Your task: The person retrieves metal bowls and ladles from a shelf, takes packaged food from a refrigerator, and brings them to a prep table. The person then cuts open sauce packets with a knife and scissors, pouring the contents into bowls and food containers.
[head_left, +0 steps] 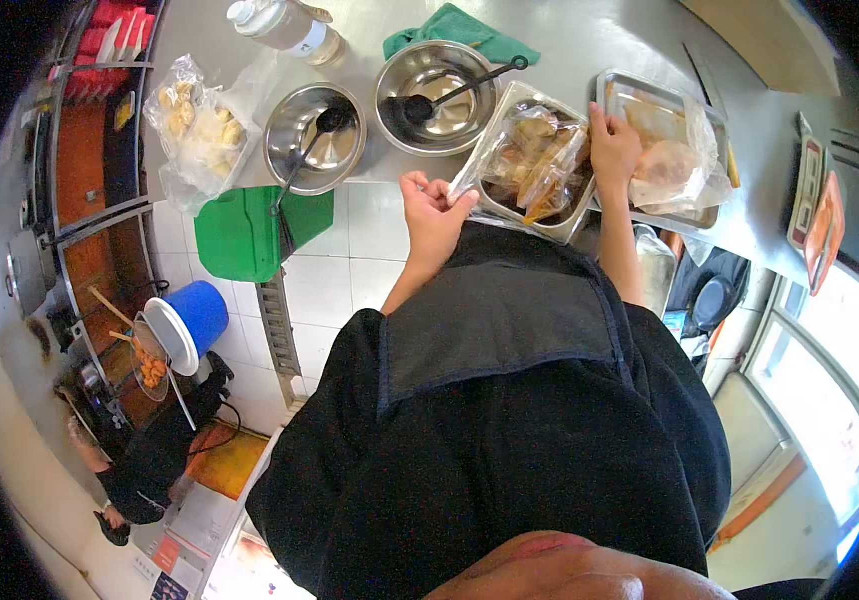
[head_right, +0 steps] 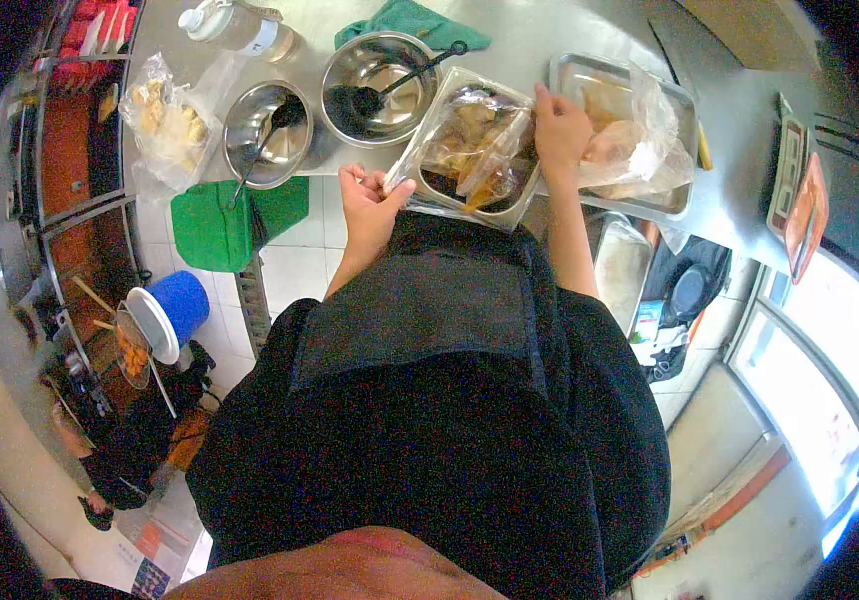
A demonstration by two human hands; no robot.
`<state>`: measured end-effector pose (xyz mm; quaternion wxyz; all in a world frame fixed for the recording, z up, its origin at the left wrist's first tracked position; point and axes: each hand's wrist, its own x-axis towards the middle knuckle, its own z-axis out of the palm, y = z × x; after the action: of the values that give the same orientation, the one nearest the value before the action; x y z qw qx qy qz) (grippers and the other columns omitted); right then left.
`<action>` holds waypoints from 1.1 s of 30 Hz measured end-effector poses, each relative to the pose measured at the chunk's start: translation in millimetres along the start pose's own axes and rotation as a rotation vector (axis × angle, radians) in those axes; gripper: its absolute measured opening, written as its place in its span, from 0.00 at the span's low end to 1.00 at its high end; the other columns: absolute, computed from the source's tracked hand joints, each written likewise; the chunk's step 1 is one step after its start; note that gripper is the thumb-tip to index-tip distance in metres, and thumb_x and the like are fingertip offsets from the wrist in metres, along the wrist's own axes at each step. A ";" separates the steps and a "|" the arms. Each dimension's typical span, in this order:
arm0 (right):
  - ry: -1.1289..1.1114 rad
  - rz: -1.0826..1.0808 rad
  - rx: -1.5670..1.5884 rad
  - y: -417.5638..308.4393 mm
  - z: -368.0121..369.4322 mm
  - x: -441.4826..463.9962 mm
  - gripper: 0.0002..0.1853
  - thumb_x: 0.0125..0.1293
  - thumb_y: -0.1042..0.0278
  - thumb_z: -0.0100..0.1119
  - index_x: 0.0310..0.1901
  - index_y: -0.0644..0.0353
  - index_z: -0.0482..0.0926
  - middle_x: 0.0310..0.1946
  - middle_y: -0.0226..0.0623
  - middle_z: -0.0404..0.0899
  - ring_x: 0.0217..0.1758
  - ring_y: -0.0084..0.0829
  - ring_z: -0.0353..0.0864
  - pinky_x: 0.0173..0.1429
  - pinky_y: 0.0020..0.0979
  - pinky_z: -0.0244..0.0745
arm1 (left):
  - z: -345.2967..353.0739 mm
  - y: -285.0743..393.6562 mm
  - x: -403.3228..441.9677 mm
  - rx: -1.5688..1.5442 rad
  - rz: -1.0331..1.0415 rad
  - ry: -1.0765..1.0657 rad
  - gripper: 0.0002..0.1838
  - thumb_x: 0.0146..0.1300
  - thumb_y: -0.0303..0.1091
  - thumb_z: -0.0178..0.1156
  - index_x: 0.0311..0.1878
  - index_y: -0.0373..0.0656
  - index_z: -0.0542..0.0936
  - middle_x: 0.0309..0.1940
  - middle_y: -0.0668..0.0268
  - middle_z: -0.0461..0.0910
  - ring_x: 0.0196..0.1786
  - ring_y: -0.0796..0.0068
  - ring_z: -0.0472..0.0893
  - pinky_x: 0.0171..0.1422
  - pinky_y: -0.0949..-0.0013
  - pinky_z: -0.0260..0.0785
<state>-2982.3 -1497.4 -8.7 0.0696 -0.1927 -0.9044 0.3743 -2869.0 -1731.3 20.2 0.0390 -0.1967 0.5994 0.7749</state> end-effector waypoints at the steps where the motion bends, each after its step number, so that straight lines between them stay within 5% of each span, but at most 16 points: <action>1: 0.008 0.000 -0.015 -0.7 -0.3 -1.2 0.24 0.58 0.45 0.53 0.24 0.63 0.80 0.20 0.47 0.78 0.24 0.41 0.78 0.34 0.38 0.69 | 1.8 2.4 -2.5 0.002 0.001 -0.003 0.27 0.50 0.15 0.61 0.40 0.47 0.53 0.31 0.68 0.67 0.34 0.81 0.71 0.38 0.79 0.66; 3: 0.048 -0.028 -0.012 -5.2 0.9 -3.4 0.24 0.59 0.47 0.53 0.25 0.63 0.80 0.21 0.47 0.78 0.25 0.42 0.78 0.34 0.38 0.70 | 10.1 9.6 -3.1 -0.143 0.106 -0.195 0.26 0.51 0.14 0.59 0.41 0.47 0.54 0.32 0.68 0.66 0.34 0.82 0.69 0.38 0.78 0.66; 7: 0.075 -0.151 0.011 -3.5 0.6 -5.8 0.20 0.62 0.51 0.51 0.33 0.64 0.78 0.28 0.47 0.79 0.31 0.45 0.77 0.39 0.39 0.70 | 25.1 34.9 0.5 -0.318 -0.133 -0.353 0.20 0.54 0.16 0.54 0.39 0.48 0.56 0.34 0.69 0.66 0.36 0.81 0.70 0.40 0.75 0.68; 8: 0.153 -0.394 -0.102 -1.8 -3.1 -12.0 0.17 0.63 0.55 0.51 0.37 0.63 0.75 0.33 0.47 0.76 0.37 0.45 0.74 0.42 0.39 0.68 | 27.5 44.2 -0.7 -0.331 -0.208 -0.356 0.16 0.56 0.19 0.52 0.39 0.49 0.57 0.35 0.70 0.66 0.37 0.79 0.72 0.42 0.73 0.70; 11: 0.279 -0.586 -0.126 -38.3 -39.7 -55.1 0.15 0.62 0.57 0.53 0.37 0.63 0.75 0.33 0.46 0.74 0.39 0.44 0.72 0.44 0.39 0.67 | 20.0 38.7 4.2 -0.364 -0.207 -0.412 0.14 0.58 0.22 0.51 0.40 0.50 0.59 0.35 0.70 0.67 0.38 0.78 0.73 0.44 0.70 0.72; 13: -0.093 -0.500 -0.077 -33.1 -59.6 -95.2 0.13 0.60 0.60 0.56 0.36 0.63 0.74 0.34 0.45 0.75 0.39 0.38 0.74 0.43 0.34 0.68 | 7.8 28.5 6.6 -0.368 -0.214 -0.433 0.14 0.58 0.24 0.51 0.41 0.50 0.59 0.35 0.70 0.68 0.38 0.77 0.73 0.44 0.70 0.72; 14: -0.078 -0.495 -0.083 -27.5 -63.6 -108.3 0.13 0.60 0.60 0.56 0.36 0.63 0.74 0.34 0.45 0.75 0.39 0.38 0.74 0.43 0.34 0.68 | 2.6 24.1 8.8 -0.374 -0.214 -0.442 0.13 0.59 0.25 0.51 0.42 0.51 0.59 0.35 0.70 0.68 0.39 0.77 0.73 0.44 0.70 0.71; 17: -1.180 0.452 0.273 -4.7 -63.7 -143.7 0.16 0.60 0.61 0.58 0.45 0.62 0.75 0.42 0.39 0.77 0.43 0.24 0.74 0.42 0.21 0.67 | -10.2 14.9 9.4 -0.549 -0.324 -0.486 0.12 0.60 0.28 0.51 0.42 0.51 0.60 0.34 0.70 0.69 0.38 0.77 0.73 0.44 0.70 0.71; 18: -1.167 0.463 0.280 -4.4 -59.8 -152.9 0.16 0.60 0.61 0.58 0.45 0.62 0.75 0.42 0.39 0.77 0.43 0.24 0.74 0.42 0.21 0.67 | -12.9 14.1 8.8 -0.559 -0.343 -0.491 0.10 0.61 0.29 0.50 0.42 0.50 0.61 0.35 0.70 0.70 0.38 0.77 0.74 0.46 0.70 0.71; 20: -0.941 0.843 1.080 -10.5 -47.8 -172.9 0.17 0.63 0.62 0.54 0.50 0.62 0.72 0.41 0.35 0.77 0.43 0.25 0.74 0.42 0.20 0.68 | -14.8 13.1 8.1 -0.594 -0.353 -0.514 0.10 0.61 0.29 0.50 0.42 0.50 0.61 0.36 0.70 0.70 0.39 0.78 0.74 0.47 0.70 0.72; 21: -0.927 0.847 1.086 -10.1 -41.2 -178.7 0.17 0.63 0.62 0.54 0.50 0.62 0.72 0.41 0.35 0.77 0.43 0.25 0.74 0.42 0.20 0.68 | -15.0 14.2 8.0 -0.632 -0.346 -0.527 0.09 0.61 0.30 0.50 0.42 0.50 0.62 0.36 0.70 0.70 0.40 0.78 0.75 0.48 0.69 0.72; 23: -0.710 1.109 1.829 -11.3 -27.1 -183.7 0.15 0.66 0.63 0.51 0.50 0.63 0.71 0.39 0.34 0.77 0.43 0.25 0.74 0.42 0.22 0.70 | -15.3 18.6 10.1 -0.581 -0.324 -0.562 0.09 0.62 0.29 0.50 0.42 0.49 0.62 0.37 0.70 0.71 0.41 0.78 0.75 0.50 0.69 0.72; 27: -0.479 1.158 2.098 -4.5 -1.0 -194.3 0.12 0.64 0.68 0.54 0.45 0.65 0.70 0.40 0.37 0.75 0.41 0.28 0.76 0.34 0.22 0.74 | -15.8 18.2 12.4 -0.450 -0.282 -0.632 0.08 0.61 0.27 0.50 0.41 0.48 0.62 0.37 0.70 0.71 0.44 0.78 0.75 0.52 0.67 0.72; 33: -0.193 1.216 1.963 -36.2 -8.9 -192.5 0.10 0.63 0.70 0.55 0.43 0.64 0.71 0.40 0.39 0.74 0.41 0.33 0.76 0.32 0.22 0.75 | -16.3 14.6 14.7 -0.511 -0.248 -0.700 0.09 0.60 0.26 0.50 0.40 0.48 0.63 0.38 0.70 0.70 0.45 0.78 0.74 0.53 0.63 0.72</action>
<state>-2814.4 -1592.1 26.6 -0.0716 -0.4296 0.0155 0.9000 -2882.6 -1753.3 25.1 0.2824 0.0036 0.3115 0.9073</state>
